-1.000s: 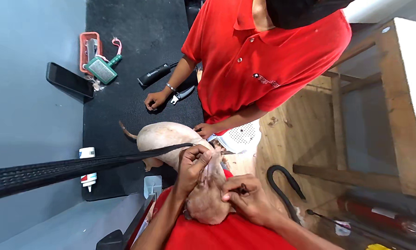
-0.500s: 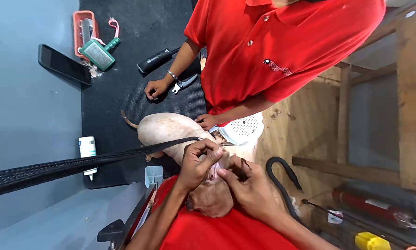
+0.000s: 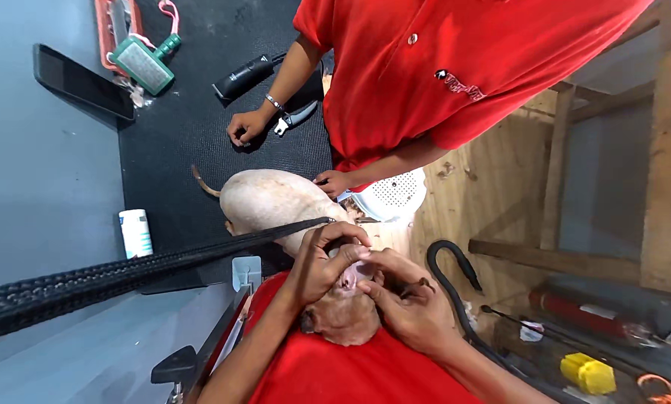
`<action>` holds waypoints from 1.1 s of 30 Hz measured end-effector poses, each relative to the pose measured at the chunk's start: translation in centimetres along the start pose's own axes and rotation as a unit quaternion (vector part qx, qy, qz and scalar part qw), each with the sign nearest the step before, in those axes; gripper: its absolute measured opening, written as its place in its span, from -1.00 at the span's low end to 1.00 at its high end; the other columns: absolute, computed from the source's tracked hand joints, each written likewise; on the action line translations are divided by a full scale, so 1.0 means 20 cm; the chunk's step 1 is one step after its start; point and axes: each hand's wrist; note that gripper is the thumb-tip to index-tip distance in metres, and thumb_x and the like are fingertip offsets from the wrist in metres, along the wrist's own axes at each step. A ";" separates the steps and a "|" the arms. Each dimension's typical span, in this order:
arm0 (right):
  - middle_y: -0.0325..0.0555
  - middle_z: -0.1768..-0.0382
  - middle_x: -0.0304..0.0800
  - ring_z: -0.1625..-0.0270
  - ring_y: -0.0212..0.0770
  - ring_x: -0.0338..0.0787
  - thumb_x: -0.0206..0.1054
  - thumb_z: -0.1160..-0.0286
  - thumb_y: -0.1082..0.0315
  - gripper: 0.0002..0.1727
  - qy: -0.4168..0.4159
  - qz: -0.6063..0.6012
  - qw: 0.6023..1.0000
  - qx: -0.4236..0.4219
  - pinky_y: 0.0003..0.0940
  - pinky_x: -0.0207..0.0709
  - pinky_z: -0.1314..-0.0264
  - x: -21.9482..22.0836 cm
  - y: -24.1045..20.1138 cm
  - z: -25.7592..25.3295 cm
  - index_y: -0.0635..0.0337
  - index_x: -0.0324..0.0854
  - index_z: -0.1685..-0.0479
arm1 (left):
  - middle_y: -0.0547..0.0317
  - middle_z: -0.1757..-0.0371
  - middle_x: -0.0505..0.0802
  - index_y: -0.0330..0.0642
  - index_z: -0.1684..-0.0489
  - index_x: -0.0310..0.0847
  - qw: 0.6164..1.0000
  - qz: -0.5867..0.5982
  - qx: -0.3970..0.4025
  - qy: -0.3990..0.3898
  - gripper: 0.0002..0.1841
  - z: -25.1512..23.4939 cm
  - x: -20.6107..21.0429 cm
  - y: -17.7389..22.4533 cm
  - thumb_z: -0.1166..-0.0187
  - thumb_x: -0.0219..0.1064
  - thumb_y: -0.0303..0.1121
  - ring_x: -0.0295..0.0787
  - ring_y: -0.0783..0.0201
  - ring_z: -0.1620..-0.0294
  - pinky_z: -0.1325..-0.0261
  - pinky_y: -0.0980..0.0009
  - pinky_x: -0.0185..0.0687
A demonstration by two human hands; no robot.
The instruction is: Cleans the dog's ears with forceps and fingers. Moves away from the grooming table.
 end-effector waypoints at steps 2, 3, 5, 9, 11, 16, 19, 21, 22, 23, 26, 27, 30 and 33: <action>-0.25 0.25 0.71 0.30 -0.45 0.68 0.46 -0.52 0.40 -0.79 -0.034 0.021 0.999 -0.008 -0.60 0.66 0.28 -0.02 -0.02 -0.01 0.10 0.84 -0.07 | 0.19 0.20 0.81 -0.23 0.06 0.74 1.000 -0.002 -0.005 0.001 -0.89 0.00 0.00 0.00 -0.64 0.35 -0.42 0.72 0.43 0.25 0.18 0.55 0.69; -0.24 0.25 0.70 0.29 -0.44 0.70 0.45 -0.52 0.41 -0.82 -0.041 0.028 0.999 -0.008 -0.61 0.68 0.29 -0.03 -0.02 -0.01 0.11 0.85 -0.03 | 0.19 0.20 0.82 -0.23 0.05 0.74 1.000 -0.004 -0.007 0.004 -0.89 0.00 0.00 0.00 -0.64 0.35 -0.43 0.72 0.42 0.25 0.17 0.54 0.70; -0.24 0.25 0.68 0.29 -0.45 0.69 0.44 -0.52 0.43 -0.83 -0.042 0.036 0.998 -0.010 -0.62 0.67 0.31 -0.04 -0.02 0.00 0.13 0.86 0.01 | 0.19 0.20 0.82 -0.21 0.05 0.75 1.000 -0.009 -0.012 0.015 -0.89 0.00 0.00 0.00 -0.63 0.36 -0.44 0.72 0.42 0.27 0.19 0.55 0.70; -0.30 0.30 0.66 0.32 -0.54 0.64 0.34 -0.60 0.30 -0.79 -0.038 0.088 0.994 -0.045 -0.67 0.59 0.32 -0.05 -0.03 0.00 0.12 0.86 0.02 | 0.20 0.25 0.80 -0.19 0.04 0.75 0.999 -0.007 -0.024 0.034 -0.89 -0.01 0.02 0.01 -0.60 0.36 -0.47 0.70 0.42 0.30 0.21 0.55 0.68; -0.30 0.31 0.67 0.32 -0.54 0.64 0.22 -0.74 0.00 -0.62 -0.056 0.177 0.981 -0.064 -0.62 0.58 0.32 -0.04 -0.08 -0.04 0.11 0.78 0.05 | 0.21 0.27 0.79 -0.19 0.04 0.75 0.999 -0.015 -0.031 0.037 -0.89 -0.02 0.03 0.02 -0.60 0.35 -0.45 0.69 0.42 0.31 0.22 0.54 0.68; -0.29 0.33 0.61 0.61 -0.28 0.60 0.15 -0.63 0.11 -0.82 -0.187 0.497 0.844 -0.067 -0.30 0.41 0.77 0.02 -0.26 -0.18 -0.10 0.63 0.14 | 0.23 0.21 0.81 -0.11 0.00 0.75 0.998 -0.032 -0.037 0.041 -0.86 -0.05 0.04 0.01 -0.59 0.37 -0.43 0.71 0.43 0.30 0.21 0.54 0.68; -0.22 0.27 0.67 0.59 -0.21 0.65 0.34 -0.48 0.32 -0.92 -0.267 0.510 0.812 -0.091 -0.24 0.49 0.75 0.01 -0.33 -0.25 -0.07 0.68 0.14 | 0.22 0.26 0.81 -0.12 0.02 0.76 0.998 -0.027 -0.034 0.055 -0.86 -0.07 0.05 0.00 -0.56 0.38 -0.46 0.69 0.42 0.36 0.28 0.54 0.66; -0.16 0.28 0.70 0.55 -0.19 0.70 0.36 -0.44 0.36 -0.94 -0.325 0.460 0.815 -0.140 -0.21 0.54 0.71 -0.02 -0.33 -0.28 0.01 0.68 0.19 | 0.18 0.25 0.84 -0.18 0.04 0.78 0.997 -0.028 -0.030 0.061 -0.87 -0.09 0.05 -0.01 -0.56 0.39 -0.48 0.74 0.37 0.31 0.21 0.49 0.70; -0.16 0.31 0.71 0.48 -0.19 0.73 0.34 -0.47 0.35 -0.95 -0.363 0.398 0.826 -0.165 -0.22 0.57 0.61 -0.04 -0.33 -0.29 0.04 0.67 0.19 | 0.19 0.25 0.84 -0.18 0.05 0.78 0.997 -0.038 -0.020 0.060 -0.88 -0.09 0.05 -0.01 -0.57 0.38 -0.47 0.74 0.39 0.30 0.20 0.49 0.70; -0.15 0.31 0.73 0.38 -0.19 0.76 0.29 -0.51 0.39 -0.93 -0.405 0.302 0.847 -0.167 -0.22 0.61 0.48 -0.07 -0.35 -0.28 0.08 0.68 0.18 | 0.21 0.26 0.82 -0.16 0.05 0.76 0.997 -0.051 -0.014 0.059 -0.88 -0.09 0.05 -0.01 -0.58 0.36 -0.44 0.72 0.40 0.31 0.23 0.51 0.68; -0.07 0.44 0.66 0.34 -0.31 0.65 0.06 -0.73 0.31 -0.66 -0.457 -0.045 0.884 -0.088 -0.41 0.49 0.27 -0.13 -0.42 -0.22 0.29 0.64 0.34 | 0.23 0.27 0.80 -0.12 0.00 0.75 0.994 -0.059 -0.010 0.086 -0.87 -0.09 0.03 -0.01 -0.60 0.37 -0.39 0.70 0.40 0.32 0.25 0.51 0.66; -0.08 0.47 0.64 0.36 -0.38 0.62 0.07 -0.80 0.24 -0.60 -0.444 -0.106 0.888 -0.060 -0.51 0.46 0.29 -0.16 -0.41 -0.19 0.32 0.63 0.35 | 0.24 0.26 0.80 -0.11 -0.02 0.74 0.994 -0.055 -0.012 0.098 -0.86 -0.09 0.04 0.00 -0.61 0.37 -0.38 0.70 0.40 0.30 0.21 0.50 0.66; -0.31 0.55 0.45 0.49 -0.57 0.48 -0.01 -0.88 -0.02 -0.52 -0.304 -0.090 0.948 0.018 -0.66 0.39 0.41 -0.26 -0.33 -0.15 0.11 0.49 0.37 | 0.26 0.30 0.78 -0.08 -0.06 0.73 0.990 -0.049 -0.018 0.129 -0.84 -0.09 0.05 -0.01 -0.60 0.36 -0.39 0.67 0.42 0.35 0.26 0.54 0.61; -0.46 0.69 0.30 0.65 -0.63 0.28 0.08 -0.82 -0.08 -0.51 -0.148 -0.040 0.986 0.068 -0.70 0.18 0.61 -0.30 -0.21 -0.16 -0.04 0.48 0.53 | 0.25 0.33 0.75 -0.06 -0.06 0.72 0.988 -0.037 -0.022 0.150 -0.85 -0.09 0.07 -0.01 -0.69 0.28 -0.37 0.60 0.44 0.43 0.37 0.58 0.54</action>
Point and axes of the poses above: each hand's wrist, its own z-axis away from the middle knuckle, its own x-axis out of the palm, y = z × x
